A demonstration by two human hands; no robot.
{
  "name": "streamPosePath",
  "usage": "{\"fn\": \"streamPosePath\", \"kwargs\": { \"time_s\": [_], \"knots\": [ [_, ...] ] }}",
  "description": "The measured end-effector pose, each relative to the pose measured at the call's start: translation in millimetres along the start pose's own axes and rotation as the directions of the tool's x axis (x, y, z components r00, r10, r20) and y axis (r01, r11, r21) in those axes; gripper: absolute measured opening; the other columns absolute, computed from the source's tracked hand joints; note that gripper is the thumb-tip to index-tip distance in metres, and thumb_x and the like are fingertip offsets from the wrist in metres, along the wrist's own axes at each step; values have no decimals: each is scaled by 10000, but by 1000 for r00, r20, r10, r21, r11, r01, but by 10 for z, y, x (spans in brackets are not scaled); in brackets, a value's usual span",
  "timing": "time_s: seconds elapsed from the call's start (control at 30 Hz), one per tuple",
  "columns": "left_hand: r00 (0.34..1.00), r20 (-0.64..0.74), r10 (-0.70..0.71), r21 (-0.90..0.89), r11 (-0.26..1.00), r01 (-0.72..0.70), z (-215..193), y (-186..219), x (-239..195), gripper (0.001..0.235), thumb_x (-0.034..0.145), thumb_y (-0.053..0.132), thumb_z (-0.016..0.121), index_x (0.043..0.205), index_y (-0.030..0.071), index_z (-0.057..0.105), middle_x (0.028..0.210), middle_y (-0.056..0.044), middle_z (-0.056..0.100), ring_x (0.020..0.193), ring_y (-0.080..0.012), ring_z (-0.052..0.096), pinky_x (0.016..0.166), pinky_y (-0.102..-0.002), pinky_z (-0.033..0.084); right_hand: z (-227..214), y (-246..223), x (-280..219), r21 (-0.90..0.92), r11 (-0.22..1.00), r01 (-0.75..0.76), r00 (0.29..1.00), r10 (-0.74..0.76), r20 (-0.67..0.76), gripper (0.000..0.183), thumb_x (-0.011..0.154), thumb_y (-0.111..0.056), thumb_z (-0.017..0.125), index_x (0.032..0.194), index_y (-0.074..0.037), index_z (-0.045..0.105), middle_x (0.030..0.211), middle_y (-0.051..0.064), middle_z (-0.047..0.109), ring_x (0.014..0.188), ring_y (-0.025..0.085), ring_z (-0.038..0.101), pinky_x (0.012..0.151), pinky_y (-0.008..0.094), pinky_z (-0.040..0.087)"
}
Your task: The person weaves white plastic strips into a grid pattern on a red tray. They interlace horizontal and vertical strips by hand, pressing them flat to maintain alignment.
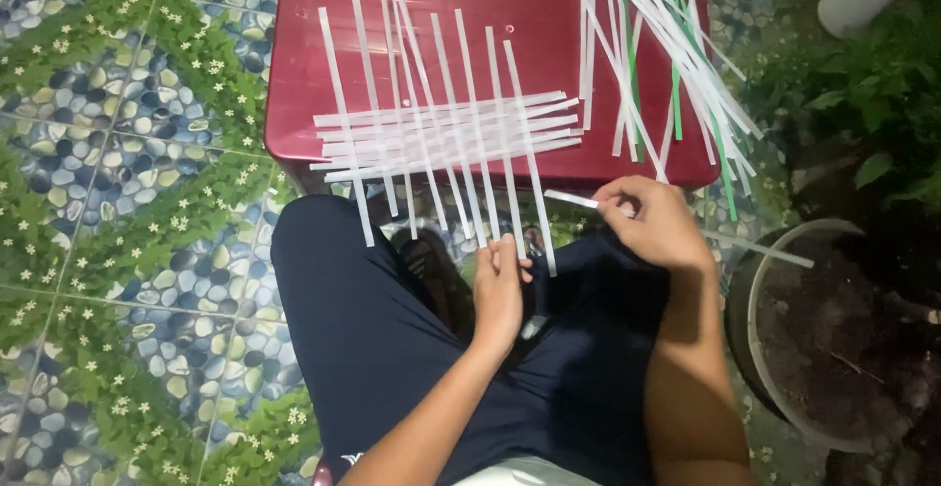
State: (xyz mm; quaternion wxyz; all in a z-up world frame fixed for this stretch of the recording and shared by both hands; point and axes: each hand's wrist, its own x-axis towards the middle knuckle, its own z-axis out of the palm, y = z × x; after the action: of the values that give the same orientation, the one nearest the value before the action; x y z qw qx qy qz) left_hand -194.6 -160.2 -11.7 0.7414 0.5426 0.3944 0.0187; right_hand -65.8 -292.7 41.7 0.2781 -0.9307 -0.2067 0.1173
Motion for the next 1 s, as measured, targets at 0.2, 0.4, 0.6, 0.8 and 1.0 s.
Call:
{"fn": "streamPosePath", "kwargs": {
  "time_s": [0.2,0.4,0.6,0.8,1.0],
  "knots": [
    [996,84,37,193,980,-53,30,-139,113,397,897,432,391,772,95,560,625,-67,614,630,-232,596,660,-321,444,93,-95,35,110,994,25,999,-30,41,139,735,-87,598,847,-63,677,698,95,632,605,164,530,525,304,456],
    [986,165,-20,180,984,-10,25,96,-33,482,881,501,387,781,70,577,703,-106,625,715,-261,600,721,-334,445,52,-158,70,163,986,24,999,-29,30,141,735,-71,596,851,-69,677,619,47,600,537,116,469,488,250,416],
    [981,153,-117,331,942,61,174,-50,89,462,597,449,763,907,155,587,712,8,628,702,-164,631,654,-272,472,117,-123,67,239,971,29,998,-40,42,109,731,-42,598,815,-51,666,591,49,575,539,117,450,504,243,404],
    [975,140,-172,260,957,131,156,182,-39,406,807,516,481,984,170,599,745,20,670,687,-103,645,633,-242,468,118,-60,150,297,955,14,993,-47,104,124,746,-8,595,844,-30,667,646,67,590,556,114,465,532,233,415],
    [994,80,-80,47,996,77,155,37,76,425,832,484,468,908,80,573,738,-50,633,671,-154,611,596,-258,457,110,-38,153,409,912,-37,986,-33,164,130,772,8,585,888,6,644,738,61,588,617,81,477,554,207,416]
  ]
}}
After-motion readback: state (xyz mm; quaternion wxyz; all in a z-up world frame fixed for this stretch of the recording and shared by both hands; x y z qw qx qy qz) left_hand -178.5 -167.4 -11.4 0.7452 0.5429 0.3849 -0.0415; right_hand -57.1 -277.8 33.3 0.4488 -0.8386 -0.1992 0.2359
